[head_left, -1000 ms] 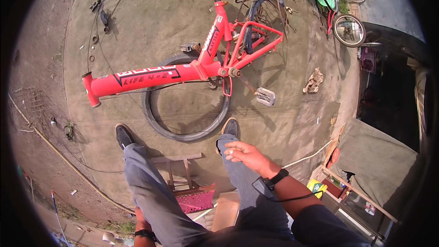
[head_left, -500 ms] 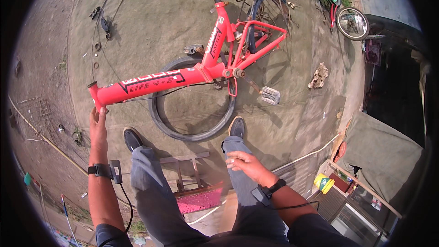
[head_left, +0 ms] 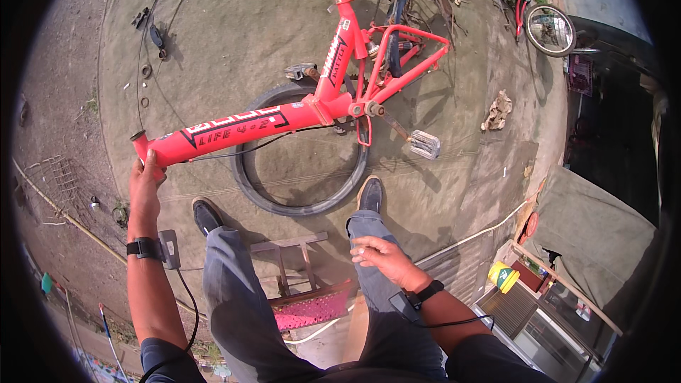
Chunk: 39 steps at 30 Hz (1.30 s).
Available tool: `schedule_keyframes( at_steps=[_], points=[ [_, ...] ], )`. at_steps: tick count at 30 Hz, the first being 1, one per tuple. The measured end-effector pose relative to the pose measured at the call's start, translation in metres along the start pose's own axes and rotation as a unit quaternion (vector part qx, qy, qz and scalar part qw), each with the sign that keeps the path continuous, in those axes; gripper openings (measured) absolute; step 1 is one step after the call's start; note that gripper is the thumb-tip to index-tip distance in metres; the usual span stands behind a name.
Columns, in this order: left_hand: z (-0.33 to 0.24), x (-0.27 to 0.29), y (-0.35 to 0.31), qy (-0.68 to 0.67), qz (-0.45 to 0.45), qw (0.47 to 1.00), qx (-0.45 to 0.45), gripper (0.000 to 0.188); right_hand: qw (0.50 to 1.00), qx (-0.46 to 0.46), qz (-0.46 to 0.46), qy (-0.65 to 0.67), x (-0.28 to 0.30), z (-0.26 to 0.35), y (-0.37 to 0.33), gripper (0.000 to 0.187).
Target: The person removes the front fork from a red bicycle frame by hand, extracting the headset bearings and placing them in a green basin. The person then lifts the bicycle frame and removes the seat post and saddle.
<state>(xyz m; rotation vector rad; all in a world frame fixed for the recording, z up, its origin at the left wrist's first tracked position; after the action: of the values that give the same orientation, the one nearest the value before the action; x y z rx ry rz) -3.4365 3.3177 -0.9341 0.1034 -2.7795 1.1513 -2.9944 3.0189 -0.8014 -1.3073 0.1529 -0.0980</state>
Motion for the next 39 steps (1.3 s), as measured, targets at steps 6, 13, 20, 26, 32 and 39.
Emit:
schedule_keyframes(
  at_steps=[6, 13, 20, 26, 32, 39],
  points=[
    [-0.003, -0.003, -0.001, 0.017, 0.013, 0.999, -0.027, 0.040, 1.000, -0.005, -0.001, 0.007, 0.000, 0.009, 0.000, 0.041],
    [-0.003, -0.003, -0.033, -0.008, 0.016, 1.000, -0.009, 0.044, 1.000, 0.000, 0.000, 0.006, -0.011, 0.034, 0.005, 0.042],
    [0.009, -0.012, -0.084, -0.030, 0.042, 0.996, 0.069, 0.045, 1.000, 0.011, 0.019, 0.014, -0.018, 0.053, 0.019, 0.044],
    [0.059, -0.026, -0.140, -0.070, 0.043, 0.979, 0.188, 0.045, 0.999, 0.000, 0.019, 0.025, -0.007, 0.047, 0.014, 0.044],
    [0.083, -0.034, -0.143, -0.025, 0.055, 0.959, 0.278, 0.046, 0.999, -0.010, 0.007, 0.033, -0.004, 0.039, 0.015, 0.043],
    [0.089, -0.035, -0.138, 0.011, 0.082, 0.948, 0.307, 0.043, 0.999, -0.027, 0.000, 0.021, -0.012, 0.039, 0.022, 0.044]
  ],
)
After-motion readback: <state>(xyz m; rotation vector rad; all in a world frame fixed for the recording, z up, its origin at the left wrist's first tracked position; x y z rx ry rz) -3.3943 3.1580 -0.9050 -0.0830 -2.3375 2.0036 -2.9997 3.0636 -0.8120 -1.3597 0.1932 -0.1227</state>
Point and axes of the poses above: each hand's wrist, its own y-axis towards the middle knuckle, its own x-axis out of the back of the hand, z = x × y, the point moved 4 cm from there along y, towards the middle knuckle, and after that the axes turned 1 degree about -z, right-handed, at the moved point
